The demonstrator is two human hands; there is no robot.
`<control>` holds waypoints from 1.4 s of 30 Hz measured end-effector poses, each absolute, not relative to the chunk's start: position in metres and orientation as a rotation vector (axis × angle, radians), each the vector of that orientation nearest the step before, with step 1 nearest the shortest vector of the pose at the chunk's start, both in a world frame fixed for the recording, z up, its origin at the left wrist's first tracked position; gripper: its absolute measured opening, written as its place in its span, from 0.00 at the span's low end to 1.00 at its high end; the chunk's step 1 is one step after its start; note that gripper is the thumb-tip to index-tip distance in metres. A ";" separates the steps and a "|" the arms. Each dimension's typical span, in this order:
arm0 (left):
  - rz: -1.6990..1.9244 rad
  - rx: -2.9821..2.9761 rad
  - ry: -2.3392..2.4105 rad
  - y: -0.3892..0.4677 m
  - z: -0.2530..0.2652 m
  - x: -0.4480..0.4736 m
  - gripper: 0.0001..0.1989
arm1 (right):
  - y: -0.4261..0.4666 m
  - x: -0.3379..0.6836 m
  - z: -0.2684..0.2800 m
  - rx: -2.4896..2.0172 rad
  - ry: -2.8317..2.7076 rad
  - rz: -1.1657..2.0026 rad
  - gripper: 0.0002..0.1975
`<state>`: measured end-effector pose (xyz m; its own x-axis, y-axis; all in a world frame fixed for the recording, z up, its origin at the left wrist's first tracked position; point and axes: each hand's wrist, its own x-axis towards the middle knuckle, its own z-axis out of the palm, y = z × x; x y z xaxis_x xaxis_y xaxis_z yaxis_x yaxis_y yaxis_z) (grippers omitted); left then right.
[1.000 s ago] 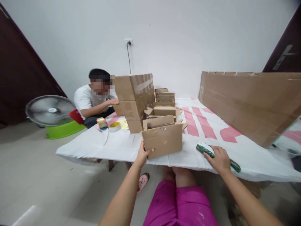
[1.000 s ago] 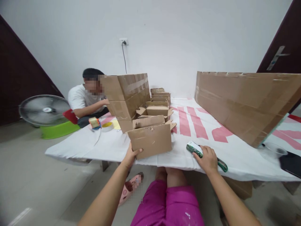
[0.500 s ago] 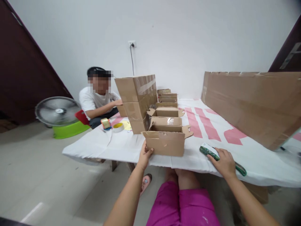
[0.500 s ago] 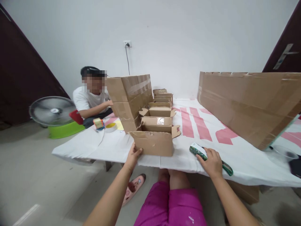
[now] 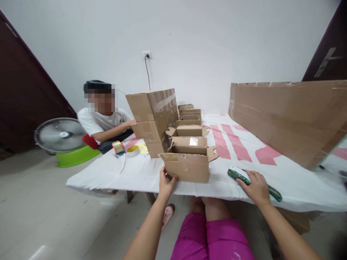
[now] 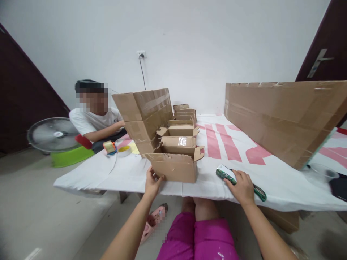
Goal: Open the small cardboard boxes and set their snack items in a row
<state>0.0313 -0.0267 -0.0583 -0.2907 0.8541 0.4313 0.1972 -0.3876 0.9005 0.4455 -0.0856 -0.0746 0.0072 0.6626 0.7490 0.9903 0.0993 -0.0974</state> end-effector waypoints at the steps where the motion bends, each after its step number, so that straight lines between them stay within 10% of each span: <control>1: 1.769 1.462 1.381 -0.029 -0.059 0.033 0.36 | -0.085 0.446 -0.075 -1.617 -1.722 -0.649 0.25; 9: 1.729 1.990 1.449 -0.087 -0.068 0.082 0.21 | -0.083 0.447 -0.075 -1.577 -1.710 -0.685 0.26; 14: 1.105 2.175 1.440 -0.083 -0.049 0.116 0.27 | -0.083 0.450 -0.077 -1.564 -1.726 -0.728 0.28; 42: 0.808 2.303 1.648 -0.043 -0.046 0.116 0.16 | -0.082 0.449 -0.077 -1.574 -1.715 -0.783 0.29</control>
<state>0.1156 -0.0429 -0.0456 0.2309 0.9204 0.3154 0.8133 -0.3605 0.4568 0.4489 -0.0815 -0.0767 -0.0451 0.5918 0.8048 0.9958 0.0907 -0.0109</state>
